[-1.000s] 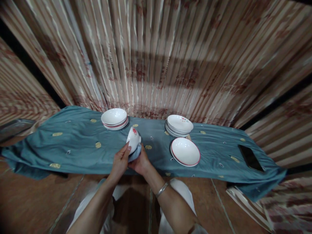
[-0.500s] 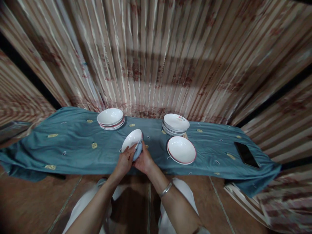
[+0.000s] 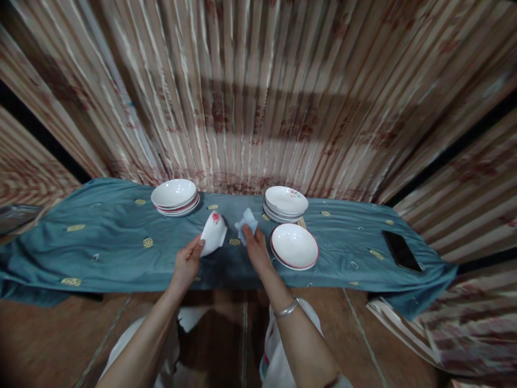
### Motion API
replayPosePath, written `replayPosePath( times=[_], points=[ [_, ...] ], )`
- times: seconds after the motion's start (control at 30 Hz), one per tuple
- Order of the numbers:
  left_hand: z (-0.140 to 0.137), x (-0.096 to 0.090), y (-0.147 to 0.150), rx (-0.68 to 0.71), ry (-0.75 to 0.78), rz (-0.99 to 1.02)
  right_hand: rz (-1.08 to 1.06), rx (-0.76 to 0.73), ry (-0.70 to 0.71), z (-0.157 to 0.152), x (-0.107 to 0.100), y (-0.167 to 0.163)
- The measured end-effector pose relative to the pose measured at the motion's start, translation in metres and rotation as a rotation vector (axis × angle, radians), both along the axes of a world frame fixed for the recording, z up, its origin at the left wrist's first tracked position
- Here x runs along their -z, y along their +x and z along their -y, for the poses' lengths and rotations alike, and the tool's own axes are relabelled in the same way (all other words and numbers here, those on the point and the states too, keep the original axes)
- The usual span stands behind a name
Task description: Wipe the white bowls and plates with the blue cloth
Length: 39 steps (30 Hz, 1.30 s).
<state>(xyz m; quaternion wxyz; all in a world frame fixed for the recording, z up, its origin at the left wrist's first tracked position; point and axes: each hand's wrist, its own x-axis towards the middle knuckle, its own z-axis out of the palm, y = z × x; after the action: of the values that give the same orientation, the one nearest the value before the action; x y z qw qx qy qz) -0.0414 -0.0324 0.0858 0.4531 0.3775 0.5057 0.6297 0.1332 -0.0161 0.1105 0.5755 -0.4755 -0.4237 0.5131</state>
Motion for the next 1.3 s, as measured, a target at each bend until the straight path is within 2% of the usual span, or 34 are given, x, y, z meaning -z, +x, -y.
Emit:
replayPosePath(
  times=[0.1, 0.2, 0.27, 0.33, 0.4, 0.5, 0.6, 0.8, 0.97, 1.1, 1.2, 1.3],
  points=[
    [0.001, -0.001, 0.004, 0.038, -0.048, 0.152, 0.450, -0.034, 0.302, 0.009, 0.000, -0.009],
    [0.005, -0.006, 0.009, 0.122, -0.064, 0.286, 0.790, -0.173, 0.558, 0.020, 0.001, -0.025],
    [0.009, -0.009, 0.012, 0.158, -0.042, 0.293, 0.958, -0.249, 0.644, 0.024, 0.002, -0.034],
    [0.012, -0.012, 0.013, 0.165, -0.016, 0.278, 1.055, -0.263, 0.673, 0.024, 0.002, -0.038],
    [0.013, -0.014, 0.014, 0.153, -0.010, 0.289, 1.075, -0.241, 0.660, 0.020, 0.000, -0.039],
    [0.012, -0.016, 0.015, 0.122, -0.039, 0.371, 0.988, -0.178, 0.600, 0.009, 0.000, -0.035],
    [0.009, -0.015, 0.016, 0.093, -0.080, 0.431, 0.793, -0.145, 0.521, -0.007, 0.005, -0.030],
    [0.005, -0.007, 0.011, 0.014, -0.067, 0.489, 0.427, -0.129, 0.231, -0.035, 0.025, -0.030],
    [0.003, 0.002, 0.004, -0.024, -0.100, 0.540, 0.300, -0.107, 0.051, -0.036, 0.038, -0.035],
    [0.002, 0.005, -0.001, -0.079, -0.164, 0.555, 0.335, -0.073, -0.109, -0.025, 0.045, -0.040],
    [0.001, 0.006, -0.002, -0.115, -0.205, 0.572, 0.384, -0.077, -0.095, -0.015, 0.050, -0.042],
    [0.000, 0.004, -0.001, -0.122, -0.224, 0.588, 0.428, -0.053, 0.060, -0.002, 0.052, -0.045]
  ],
)
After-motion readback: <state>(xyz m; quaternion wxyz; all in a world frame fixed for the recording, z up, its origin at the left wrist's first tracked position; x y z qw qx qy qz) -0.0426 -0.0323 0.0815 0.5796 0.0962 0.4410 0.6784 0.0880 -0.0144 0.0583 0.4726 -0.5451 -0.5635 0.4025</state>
